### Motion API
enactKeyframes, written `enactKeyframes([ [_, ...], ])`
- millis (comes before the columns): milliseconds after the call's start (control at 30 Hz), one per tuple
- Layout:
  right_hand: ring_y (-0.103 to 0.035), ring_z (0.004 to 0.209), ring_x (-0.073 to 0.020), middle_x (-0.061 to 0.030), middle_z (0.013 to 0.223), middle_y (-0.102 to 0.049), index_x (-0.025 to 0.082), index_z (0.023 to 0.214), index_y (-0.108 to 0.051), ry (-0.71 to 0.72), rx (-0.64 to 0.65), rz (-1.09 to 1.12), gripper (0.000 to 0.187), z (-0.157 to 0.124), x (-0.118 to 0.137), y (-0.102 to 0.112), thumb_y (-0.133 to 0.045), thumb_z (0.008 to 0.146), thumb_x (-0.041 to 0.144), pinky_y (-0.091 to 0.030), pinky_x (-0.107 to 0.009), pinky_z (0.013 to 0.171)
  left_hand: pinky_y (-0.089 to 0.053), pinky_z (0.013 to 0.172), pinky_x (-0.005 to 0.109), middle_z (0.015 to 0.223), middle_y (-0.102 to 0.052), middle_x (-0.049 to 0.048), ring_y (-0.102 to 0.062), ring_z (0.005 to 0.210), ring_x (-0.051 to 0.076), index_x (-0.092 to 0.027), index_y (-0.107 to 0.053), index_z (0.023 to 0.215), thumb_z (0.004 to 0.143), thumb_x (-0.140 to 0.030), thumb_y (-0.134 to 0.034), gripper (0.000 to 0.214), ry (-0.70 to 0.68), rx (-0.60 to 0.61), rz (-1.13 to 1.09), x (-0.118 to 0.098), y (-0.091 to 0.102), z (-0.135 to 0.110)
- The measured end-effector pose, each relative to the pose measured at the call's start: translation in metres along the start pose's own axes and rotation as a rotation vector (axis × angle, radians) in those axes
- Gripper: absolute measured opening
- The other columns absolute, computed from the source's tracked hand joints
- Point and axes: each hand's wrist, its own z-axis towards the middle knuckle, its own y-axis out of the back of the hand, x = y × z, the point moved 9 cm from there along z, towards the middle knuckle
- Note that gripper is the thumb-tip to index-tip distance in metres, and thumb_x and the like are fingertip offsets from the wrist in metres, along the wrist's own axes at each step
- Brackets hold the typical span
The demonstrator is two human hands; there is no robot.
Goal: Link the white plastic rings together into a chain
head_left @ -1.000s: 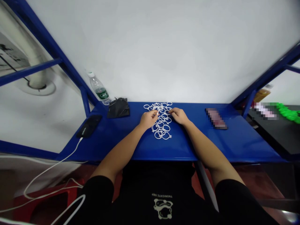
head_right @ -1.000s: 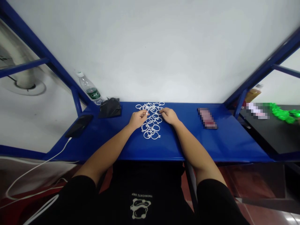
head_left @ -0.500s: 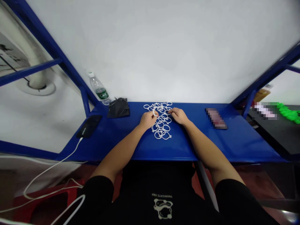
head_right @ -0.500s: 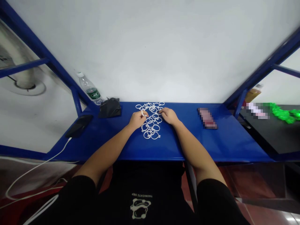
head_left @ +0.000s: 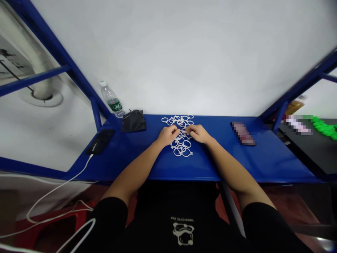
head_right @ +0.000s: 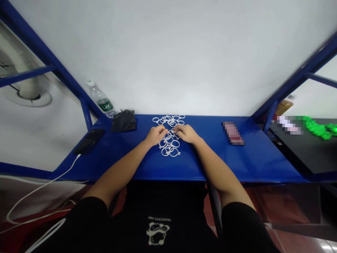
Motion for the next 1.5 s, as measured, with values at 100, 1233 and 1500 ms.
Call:
enactKeyframes([
  [100,-0.073,0.080,-0.0186,-0.0027,0.092,-0.080,0.021,0.093,-0.074,0.005,0.029,-0.051,0.026,0.001,0.005,-0.001,-0.048,0.086,0.019,-0.052,-0.028,0.079,-0.046,0.065,0.025,0.074,-0.073,-0.0011,-0.064,0.064,0.013,-0.020,-0.072,0.093,0.099,-0.036,-0.063,0.019,0.020,-0.015,-0.009,0.002,0.000,0.000],
  [1233,-0.069,0.076,-0.0190,-0.0038,0.091,-0.078,0.023,0.118,-0.074,-0.224,0.082,-0.299,0.027,0.003,-0.045,-0.007,-0.067,0.096,0.038,-0.048,-0.027,0.069,-0.053,0.083,0.030,0.095,-0.076,0.0054,-0.072,0.093,0.023,-0.026,-0.079,0.118,0.095,-0.031,-0.071,0.025,0.174,0.074,0.325,0.041,-0.001,0.010],
  [1500,-0.068,0.073,-0.0194,-0.0038,0.091,-0.080,0.022,0.112,-0.070,-0.202,-0.050,-0.198,0.024,0.002,-0.037,0.004,-0.050,0.101,0.029,-0.047,-0.028,0.068,-0.056,0.083,0.031,0.103,-0.081,0.0044,-0.075,0.091,0.022,-0.028,-0.079,0.112,0.100,-0.029,-0.063,0.020,0.146,-0.041,0.222,0.032,0.008,0.009],
])
